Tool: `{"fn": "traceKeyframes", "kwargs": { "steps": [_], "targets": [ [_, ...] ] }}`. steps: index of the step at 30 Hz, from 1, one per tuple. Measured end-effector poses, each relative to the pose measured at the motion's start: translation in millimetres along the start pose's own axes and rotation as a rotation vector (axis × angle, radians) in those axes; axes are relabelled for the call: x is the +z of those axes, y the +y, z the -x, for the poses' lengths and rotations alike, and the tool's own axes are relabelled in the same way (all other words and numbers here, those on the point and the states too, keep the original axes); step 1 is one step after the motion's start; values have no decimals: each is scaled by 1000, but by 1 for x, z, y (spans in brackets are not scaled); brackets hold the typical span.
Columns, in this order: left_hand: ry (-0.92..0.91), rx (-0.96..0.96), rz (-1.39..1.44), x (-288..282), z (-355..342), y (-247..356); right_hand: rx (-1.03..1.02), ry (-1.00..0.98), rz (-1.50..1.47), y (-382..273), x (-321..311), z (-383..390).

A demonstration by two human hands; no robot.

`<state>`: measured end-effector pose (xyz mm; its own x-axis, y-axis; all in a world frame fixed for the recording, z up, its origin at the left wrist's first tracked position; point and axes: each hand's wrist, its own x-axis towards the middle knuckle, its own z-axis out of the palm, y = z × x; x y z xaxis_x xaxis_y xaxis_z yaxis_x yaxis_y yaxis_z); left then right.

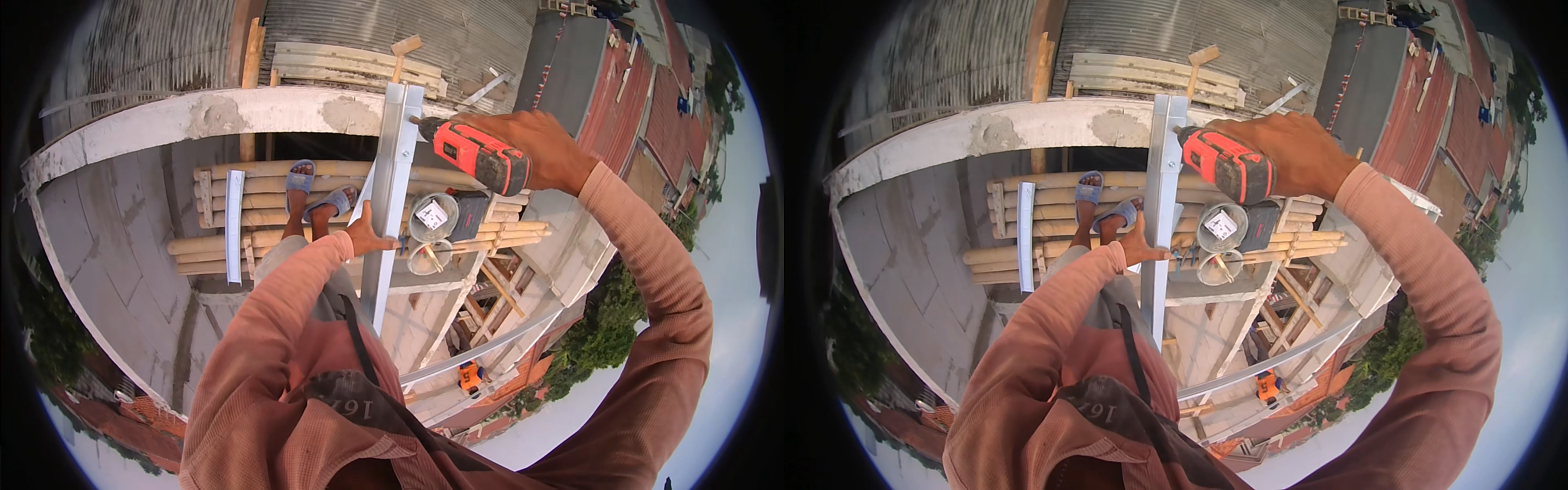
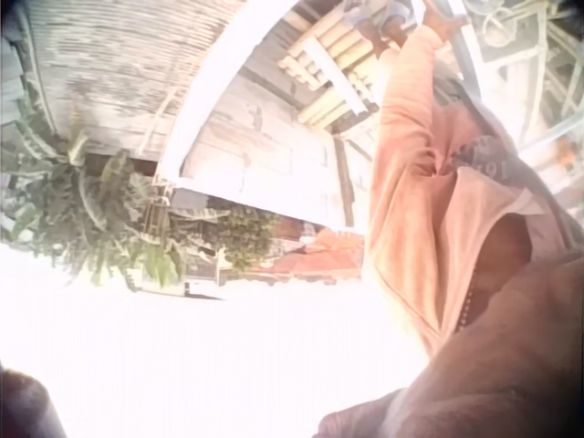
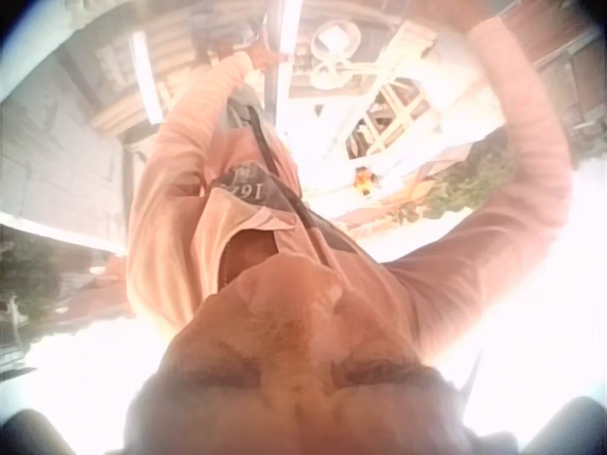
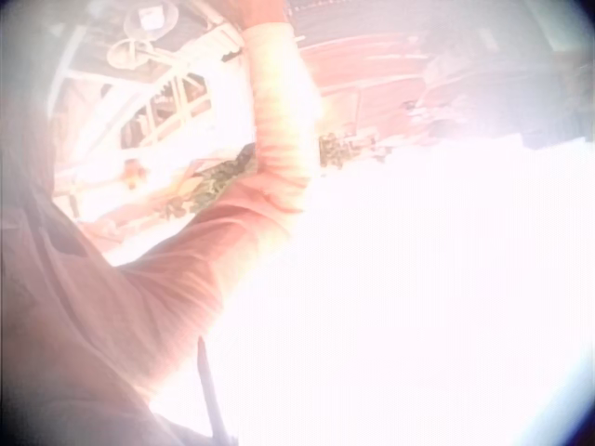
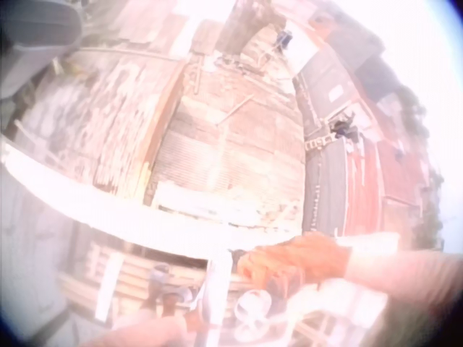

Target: The person aligns and secures metal framing pieces on a roof structure. They use pliers to bend the metal, mark a piece with a pencil, and secure a junction using a power drill and screws.

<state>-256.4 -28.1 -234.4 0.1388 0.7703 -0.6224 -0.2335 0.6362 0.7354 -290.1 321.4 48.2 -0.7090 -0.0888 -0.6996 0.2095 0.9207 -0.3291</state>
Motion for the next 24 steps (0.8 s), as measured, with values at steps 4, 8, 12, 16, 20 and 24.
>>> {"fn": "traceKeyframes", "kwargs": {
  "steps": [4,8,12,16,20,24],
  "targets": [
    [2,-79,-18,1,7,9,35,-64,85,-4,-6,0],
    [37,-67,-38,0,8,29,-132,115,182,16,-7,6],
    [16,-239,-236,-2,9,30,-35,252,42,2,19,47],
    [99,-187,-267,5,11,47,210,787,-796,-37,132,94],
    [251,-204,-275,28,6,27,775,1046,-1534,-129,287,105],
    [379,-242,-278,36,5,30,1033,1397,-1842,-219,391,74]
  ]
}}
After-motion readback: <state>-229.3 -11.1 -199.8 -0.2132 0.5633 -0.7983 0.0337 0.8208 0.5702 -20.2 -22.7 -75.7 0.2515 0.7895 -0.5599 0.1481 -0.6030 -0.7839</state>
